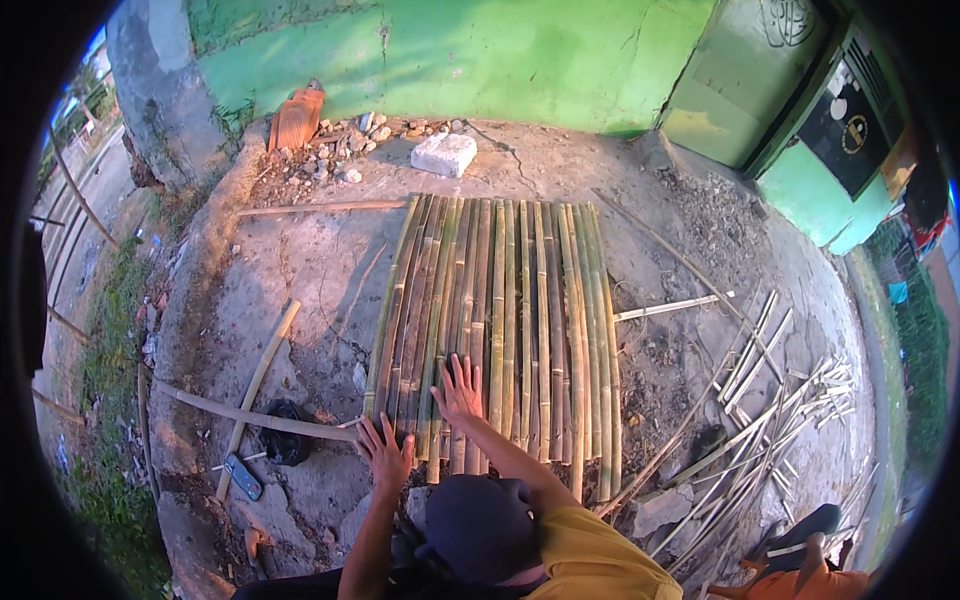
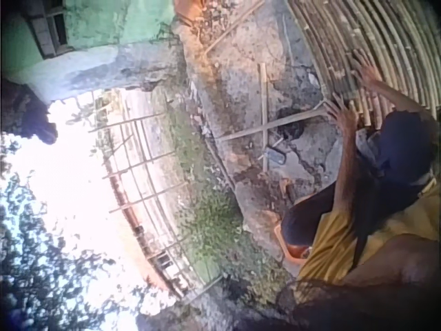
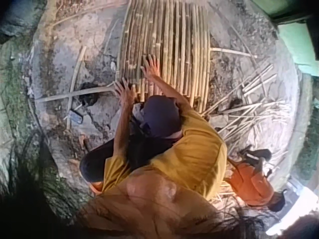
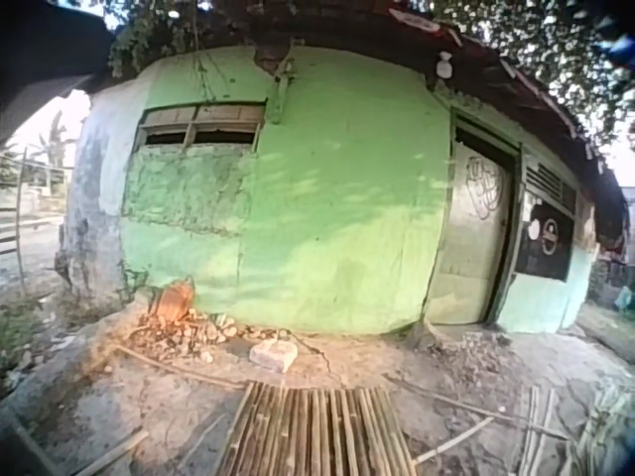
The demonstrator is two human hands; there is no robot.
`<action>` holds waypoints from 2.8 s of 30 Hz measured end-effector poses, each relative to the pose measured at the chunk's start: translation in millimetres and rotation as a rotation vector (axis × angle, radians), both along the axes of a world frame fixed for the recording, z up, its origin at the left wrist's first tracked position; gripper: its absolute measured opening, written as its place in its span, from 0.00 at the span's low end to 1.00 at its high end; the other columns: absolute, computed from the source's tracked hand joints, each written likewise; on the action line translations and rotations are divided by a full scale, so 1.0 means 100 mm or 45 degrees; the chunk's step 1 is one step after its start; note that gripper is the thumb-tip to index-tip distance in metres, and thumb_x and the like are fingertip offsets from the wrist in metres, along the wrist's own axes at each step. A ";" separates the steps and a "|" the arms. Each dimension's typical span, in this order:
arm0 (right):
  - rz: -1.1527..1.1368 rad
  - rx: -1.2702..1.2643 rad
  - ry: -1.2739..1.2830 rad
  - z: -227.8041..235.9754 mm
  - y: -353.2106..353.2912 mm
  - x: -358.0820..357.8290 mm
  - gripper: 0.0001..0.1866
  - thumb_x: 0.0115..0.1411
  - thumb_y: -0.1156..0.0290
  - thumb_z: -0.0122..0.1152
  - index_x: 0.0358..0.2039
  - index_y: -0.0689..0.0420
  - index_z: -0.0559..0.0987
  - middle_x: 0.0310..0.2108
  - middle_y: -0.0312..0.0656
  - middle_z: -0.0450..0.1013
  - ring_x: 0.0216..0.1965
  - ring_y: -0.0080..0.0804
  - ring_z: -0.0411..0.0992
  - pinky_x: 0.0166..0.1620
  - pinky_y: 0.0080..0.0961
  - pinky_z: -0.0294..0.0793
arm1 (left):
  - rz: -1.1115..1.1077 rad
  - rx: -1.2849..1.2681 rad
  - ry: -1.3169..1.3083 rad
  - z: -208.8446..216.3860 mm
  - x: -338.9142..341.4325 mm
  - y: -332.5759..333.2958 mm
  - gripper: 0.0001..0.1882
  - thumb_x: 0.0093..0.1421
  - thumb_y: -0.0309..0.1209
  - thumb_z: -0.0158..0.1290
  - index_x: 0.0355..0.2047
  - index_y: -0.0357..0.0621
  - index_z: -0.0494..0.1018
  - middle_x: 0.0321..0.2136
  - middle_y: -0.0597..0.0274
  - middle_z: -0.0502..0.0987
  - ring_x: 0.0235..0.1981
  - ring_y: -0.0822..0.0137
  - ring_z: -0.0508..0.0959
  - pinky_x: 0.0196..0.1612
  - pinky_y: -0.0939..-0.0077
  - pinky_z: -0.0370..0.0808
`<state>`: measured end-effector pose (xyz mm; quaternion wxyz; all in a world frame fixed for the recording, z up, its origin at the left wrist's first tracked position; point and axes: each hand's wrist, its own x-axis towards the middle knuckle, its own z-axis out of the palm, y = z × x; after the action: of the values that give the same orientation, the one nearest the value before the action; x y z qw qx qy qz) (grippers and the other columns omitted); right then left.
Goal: The person assembles a bamboo screen by aligning thin bamboo slats on a frame and hammering small nails through a crossbar into the slats to secure them.
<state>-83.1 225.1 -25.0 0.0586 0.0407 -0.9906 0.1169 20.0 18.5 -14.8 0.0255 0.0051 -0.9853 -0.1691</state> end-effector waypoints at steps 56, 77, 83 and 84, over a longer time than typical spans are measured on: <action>-1.049 0.051 0.070 -0.42 1.62 0.80 0.35 0.73 0.49 0.42 0.75 0.50 0.53 0.76 0.59 0.39 0.76 0.58 0.37 0.74 0.58 0.37 | -0.014 -0.016 -0.020 0.08 0.03 -0.02 0.44 0.69 0.54 0.46 0.75 0.44 0.46 0.74 0.33 0.39 0.74 0.32 0.39 0.69 0.27 0.42; -1.021 0.083 -0.091 -0.44 1.41 0.84 0.39 0.73 0.45 0.40 0.76 0.51 0.48 0.77 0.52 0.39 0.78 0.51 0.35 0.75 0.55 0.35 | 0.038 0.059 0.004 0.06 0.01 -0.10 0.45 0.65 0.53 0.50 0.74 0.42 0.49 0.73 0.30 0.40 0.74 0.31 0.39 0.69 0.26 0.39; -1.013 0.080 -0.088 -0.40 1.38 0.87 0.39 0.73 0.47 0.42 0.76 0.52 0.48 0.77 0.51 0.41 0.77 0.52 0.36 0.75 0.58 0.35 | 0.046 0.068 0.026 0.03 0.02 -0.06 0.44 0.65 0.54 0.50 0.74 0.43 0.51 0.73 0.31 0.42 0.74 0.31 0.41 0.70 0.27 0.40; -1.015 0.086 -0.092 -0.40 1.37 0.87 0.39 0.73 0.47 0.42 0.76 0.52 0.48 0.77 0.51 0.41 0.77 0.53 0.36 0.75 0.58 0.35 | 0.049 0.054 0.033 0.02 0.02 -0.06 0.44 0.65 0.54 0.51 0.74 0.44 0.52 0.73 0.32 0.42 0.74 0.32 0.42 0.70 0.28 0.41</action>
<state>3.6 362.5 -64.5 0.0630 -0.3491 -0.9334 0.0537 22.2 12.7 -13.2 0.0415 0.0222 -0.9808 -0.1894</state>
